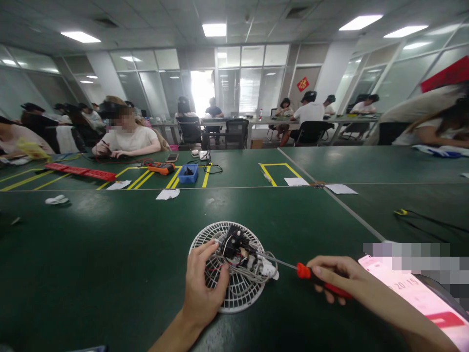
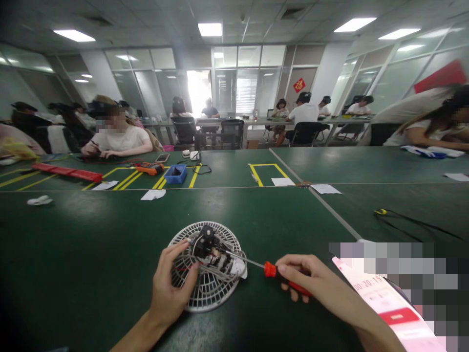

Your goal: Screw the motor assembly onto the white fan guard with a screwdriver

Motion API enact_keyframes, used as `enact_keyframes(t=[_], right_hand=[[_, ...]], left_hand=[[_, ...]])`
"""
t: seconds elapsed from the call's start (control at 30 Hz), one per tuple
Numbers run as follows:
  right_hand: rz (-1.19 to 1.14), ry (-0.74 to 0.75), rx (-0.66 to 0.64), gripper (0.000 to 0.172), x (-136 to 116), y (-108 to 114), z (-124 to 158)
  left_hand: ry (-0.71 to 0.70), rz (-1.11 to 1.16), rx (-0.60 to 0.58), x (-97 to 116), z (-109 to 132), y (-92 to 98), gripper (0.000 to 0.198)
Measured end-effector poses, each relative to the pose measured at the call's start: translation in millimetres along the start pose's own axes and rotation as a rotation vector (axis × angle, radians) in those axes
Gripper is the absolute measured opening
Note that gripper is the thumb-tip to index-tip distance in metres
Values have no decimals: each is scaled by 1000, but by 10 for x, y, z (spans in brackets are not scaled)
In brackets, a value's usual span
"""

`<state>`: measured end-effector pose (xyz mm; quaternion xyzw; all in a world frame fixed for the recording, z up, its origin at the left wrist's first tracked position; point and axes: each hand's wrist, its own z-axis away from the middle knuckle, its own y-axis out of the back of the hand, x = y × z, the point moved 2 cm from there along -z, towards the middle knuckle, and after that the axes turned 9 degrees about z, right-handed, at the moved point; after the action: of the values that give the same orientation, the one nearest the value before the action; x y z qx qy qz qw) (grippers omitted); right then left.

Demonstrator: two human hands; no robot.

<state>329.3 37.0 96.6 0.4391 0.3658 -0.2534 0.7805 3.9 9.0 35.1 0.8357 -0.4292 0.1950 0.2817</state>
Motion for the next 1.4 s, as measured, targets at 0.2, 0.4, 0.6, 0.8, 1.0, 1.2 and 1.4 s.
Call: enact_keyframes(t=[0.2, 0.4, 0.6, 0.8, 1.0, 1.2, 1.4], right_hand=[[-64, -57, -47, 57, 17, -53, 23], [-82, -37, -73, 54, 57, -75, 27], [23, 33, -95, 49, 52, -72, 50], [-14, 22, -109, 48, 86, -103, 25], [-158, 3, -157, 48, 92, -151, 15], [-291, -53, -283, 54, 135, -197, -14], [-242, 12, -224, 50, 60, -168, -18]], left_hand=[[9, -23, -18, -6, 1, -16, 40], [-2, -53, -25, -12, -2, -14, 44], [11, -69, -40, -5, 14, -14, 43], [-19, -77, -58, 0, 7, 13, 43], [-62, -86, -80, -17, -13, 26, 42], [-52, -83, -69, -18, -17, 43, 38], [-43, -54, -52, -9, -21, 43, 37]])
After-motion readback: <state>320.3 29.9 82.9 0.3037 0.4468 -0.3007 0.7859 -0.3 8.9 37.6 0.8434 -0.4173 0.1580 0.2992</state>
